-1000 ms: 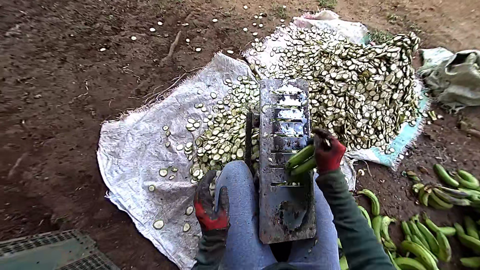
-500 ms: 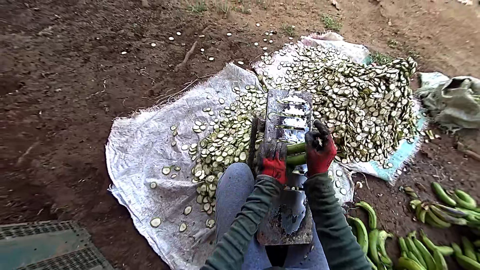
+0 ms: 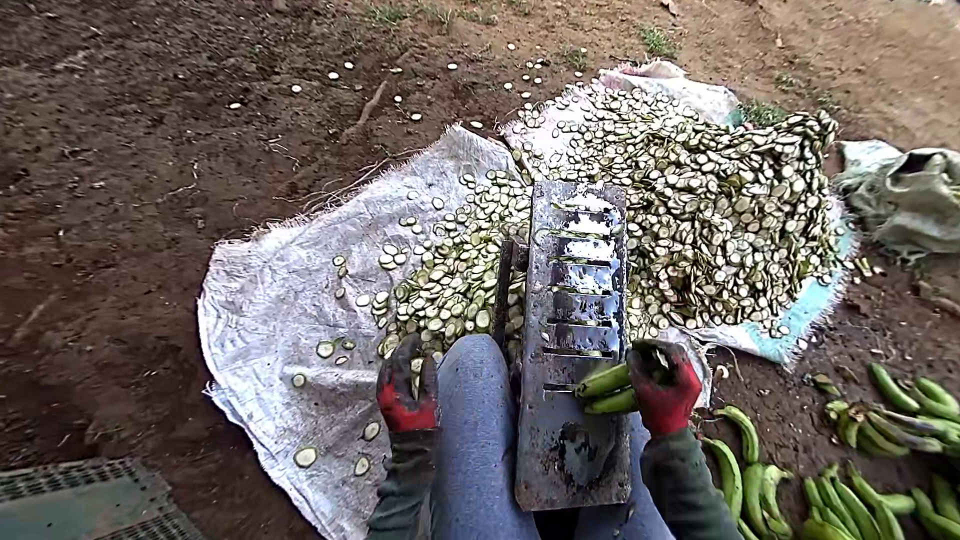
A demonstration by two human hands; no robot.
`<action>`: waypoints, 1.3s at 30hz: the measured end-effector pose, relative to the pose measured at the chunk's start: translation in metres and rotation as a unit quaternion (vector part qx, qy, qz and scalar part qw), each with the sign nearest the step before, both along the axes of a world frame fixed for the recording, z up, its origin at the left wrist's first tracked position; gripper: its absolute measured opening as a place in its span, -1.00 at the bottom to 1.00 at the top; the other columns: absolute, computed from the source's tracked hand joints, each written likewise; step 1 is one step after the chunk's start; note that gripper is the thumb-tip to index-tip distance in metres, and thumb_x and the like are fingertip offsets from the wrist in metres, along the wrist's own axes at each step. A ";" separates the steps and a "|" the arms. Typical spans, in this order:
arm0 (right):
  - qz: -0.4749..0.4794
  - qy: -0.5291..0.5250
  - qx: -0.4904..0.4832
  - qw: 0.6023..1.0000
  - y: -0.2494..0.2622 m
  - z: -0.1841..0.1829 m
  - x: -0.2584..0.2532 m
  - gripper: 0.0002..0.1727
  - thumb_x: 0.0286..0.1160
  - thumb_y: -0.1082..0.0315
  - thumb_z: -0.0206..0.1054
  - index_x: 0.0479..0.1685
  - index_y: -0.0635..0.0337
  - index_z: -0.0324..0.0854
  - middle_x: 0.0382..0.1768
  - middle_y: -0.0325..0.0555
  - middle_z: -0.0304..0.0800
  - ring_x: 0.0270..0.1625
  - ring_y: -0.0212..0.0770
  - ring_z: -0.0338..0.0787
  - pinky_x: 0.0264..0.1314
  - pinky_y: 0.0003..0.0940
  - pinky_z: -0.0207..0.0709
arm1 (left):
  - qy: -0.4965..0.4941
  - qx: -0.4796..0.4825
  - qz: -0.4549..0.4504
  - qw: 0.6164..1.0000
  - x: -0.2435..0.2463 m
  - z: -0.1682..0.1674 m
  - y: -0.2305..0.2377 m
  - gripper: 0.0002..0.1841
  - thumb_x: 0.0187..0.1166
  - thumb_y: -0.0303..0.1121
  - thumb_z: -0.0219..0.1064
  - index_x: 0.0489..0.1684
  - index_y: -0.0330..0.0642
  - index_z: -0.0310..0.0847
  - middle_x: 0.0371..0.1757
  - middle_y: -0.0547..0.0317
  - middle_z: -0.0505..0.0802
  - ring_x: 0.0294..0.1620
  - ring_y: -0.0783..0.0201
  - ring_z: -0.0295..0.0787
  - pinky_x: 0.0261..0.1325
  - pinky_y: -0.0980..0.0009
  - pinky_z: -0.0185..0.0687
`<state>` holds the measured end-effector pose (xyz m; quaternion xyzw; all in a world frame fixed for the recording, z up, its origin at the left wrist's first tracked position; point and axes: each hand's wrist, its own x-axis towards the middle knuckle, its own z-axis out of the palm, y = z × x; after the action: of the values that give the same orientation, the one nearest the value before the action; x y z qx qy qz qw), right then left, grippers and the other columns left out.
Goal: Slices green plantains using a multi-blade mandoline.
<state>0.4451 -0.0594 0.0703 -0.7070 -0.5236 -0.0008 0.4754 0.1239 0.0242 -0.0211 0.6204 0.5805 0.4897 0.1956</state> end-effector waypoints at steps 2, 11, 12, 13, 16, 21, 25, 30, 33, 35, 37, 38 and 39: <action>-0.001 -0.039 -0.020 0.999 0.072 0.016 0.015 -0.72 0.25 0.46 0.50 -0.05 0.41 0.80 -0.07 0.28 0.85 -0.04 0.12 0.86 0.06 0.06 0.72 | -0.045 -0.041 0.031 0.998 -0.024 -0.019 -0.007 -0.55 0.64 -0.42 0.20 0.41 -0.58 0.52 0.42 -0.43 0.68 0.51 -0.12 0.62 0.63 0.15 0.44; -0.001 -0.096 -0.053 0.994 0.105 0.030 0.019 -0.72 0.42 0.41 0.39 0.11 0.16 0.78 0.08 0.22 0.74 -0.01 0.14 0.82 -0.06 0.12 0.72 | -0.095 -0.212 0.163 0.959 -0.068 -0.087 -0.081 -0.62 0.66 -0.59 0.17 0.40 -0.57 0.54 0.44 -0.43 0.68 0.55 -0.17 0.57 0.68 0.09 0.32; 0.000 -0.090 -0.047 0.995 0.064 0.016 0.011 -0.73 0.39 0.41 0.41 0.06 0.17 0.81 0.02 0.16 0.78 -0.05 0.05 0.83 -0.06 0.01 0.75 | -0.090 -0.230 0.168 0.954 -0.072 -0.096 -0.088 -0.62 0.66 -0.58 0.17 0.41 -0.54 0.54 0.45 -0.42 0.68 0.56 -0.17 0.57 0.68 0.07 0.32; -0.001 -0.080 -0.042 0.996 0.024 0.005 0.000 -0.75 0.34 0.41 0.42 -0.02 0.21 0.84 -0.04 0.13 0.83 -0.07 -0.04 0.85 -0.04 -0.13 0.77 | -0.085 -0.250 0.173 0.949 -0.074 -0.103 -0.094 -0.62 0.68 -0.56 0.17 0.42 -0.51 0.55 0.45 -0.40 0.68 0.55 -0.18 0.57 0.67 0.04 0.34; -0.006 -0.088 -0.025 0.996 -0.030 -0.012 -0.029 -0.77 0.20 0.36 0.38 -0.21 0.22 0.85 -0.18 0.06 0.89 -0.12 -0.16 0.86 -0.04 -0.36 0.73 | -0.083 -0.295 0.183 0.934 -0.075 -0.114 -0.102 -0.63 0.70 -0.54 0.14 0.43 -0.47 0.56 0.44 -0.41 0.68 0.50 -0.23 0.60 0.61 -0.04 0.37; 0.003 -0.096 -0.037 0.995 0.121 0.017 0.007 -0.72 0.31 0.46 0.45 -0.03 0.44 0.77 -0.01 0.40 0.79 -0.04 0.29 0.85 -0.02 0.19 0.69 | -0.081 -0.301 0.177 0.934 -0.071 -0.124 -0.106 -0.65 0.72 -0.52 0.11 0.38 -0.46 0.59 0.39 -0.38 0.72 0.45 -0.24 0.64 0.54 -0.09 0.41; -0.004 -0.101 -0.097 0.990 0.219 0.042 0.028 -0.61 0.44 0.39 0.38 0.23 0.36 0.67 0.26 0.41 0.66 0.18 0.30 0.79 0.20 0.20 0.65 | -0.093 -0.272 0.166 0.943 -0.070 -0.121 -0.110 -0.61 0.72 -0.48 0.10 0.42 -0.48 0.55 0.40 -0.37 0.72 0.46 -0.19 0.64 0.56 -0.01 0.43; 0.008 -0.084 -0.011 0.996 0.085 -0.001 0.008 -0.72 0.33 0.41 0.46 0.02 0.30 0.76 0.03 0.23 0.79 0.03 0.09 0.84 0.04 0.02 0.75 | -0.085 -0.288 0.160 0.940 -0.076 -0.136 -0.119 -0.63 0.72 -0.48 0.09 0.39 -0.48 0.58 0.36 -0.39 0.73 0.39 -0.23 0.67 0.50 -0.06 0.47; -0.007 -0.078 0.016 0.997 -0.024 -0.030 -0.028 -0.79 0.27 0.30 0.40 -0.24 0.26 0.79 -0.17 0.07 0.84 -0.03 -0.20 0.83 0.09 -0.42 0.69 | -0.085 -0.315 0.155 0.933 -0.075 -0.138 -0.122 -0.63 0.72 -0.51 0.09 0.39 -0.49 0.57 0.37 -0.42 0.72 0.42 -0.24 0.65 0.53 -0.05 0.44; -0.013 -0.079 0.023 0.997 -0.028 -0.033 -0.034 -0.79 0.30 0.28 0.39 -0.24 0.23 0.78 -0.17 0.05 0.84 -0.02 -0.27 0.83 0.11 -0.50 0.68 | -0.076 -0.327 0.157 0.929 -0.076 -0.149 -0.125 -0.64 0.72 -0.49 0.11 0.38 -0.46 0.60 0.37 -0.38 0.73 0.43 -0.21 0.66 0.53 -0.05 0.45; -0.015 -0.117 0.040 0.992 0.031 -0.021 -0.020 -0.78 0.26 0.37 0.43 -0.21 0.34 0.81 -0.18 0.20 0.83 -0.09 -0.02 0.85 0.01 -0.25 0.73 | -0.065 -0.349 0.161 0.921 -0.073 -0.148 -0.124 -0.65 0.73 -0.50 0.12 0.37 -0.45 0.61 0.37 -0.35 0.74 0.46 -0.20 0.64 0.56 -0.05 0.41; -0.013 -0.141 0.045 0.989 0.073 -0.015 -0.009 -0.78 0.22 0.41 0.44 -0.21 0.37 0.81 -0.17 0.28 0.82 -0.12 0.12 0.86 -0.05 -0.07 0.74 | -0.063 -0.354 0.162 0.919 -0.072 -0.147 -0.123 -0.65 0.73 -0.51 0.12 0.36 -0.45 0.62 0.38 -0.35 0.74 0.47 -0.19 0.64 0.57 -0.04 0.40; -0.010 -0.159 0.034 0.987 0.115 -0.008 0.003 -0.77 0.24 0.43 0.45 -0.15 0.37 0.80 -0.12 0.34 0.80 -0.08 0.24 0.85 -0.07 0.08 0.73 | -0.063 -0.356 0.163 0.918 -0.071 -0.146 -0.122 -0.65 0.74 -0.50 0.11 0.37 -0.45 0.62 0.38 -0.34 0.74 0.48 -0.18 0.63 0.59 -0.04 0.38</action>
<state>0.4481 0.0553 0.0621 -0.6865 -0.5850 -0.1356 0.4100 0.0528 -0.0974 -0.1671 0.3749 0.7959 0.3136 0.3573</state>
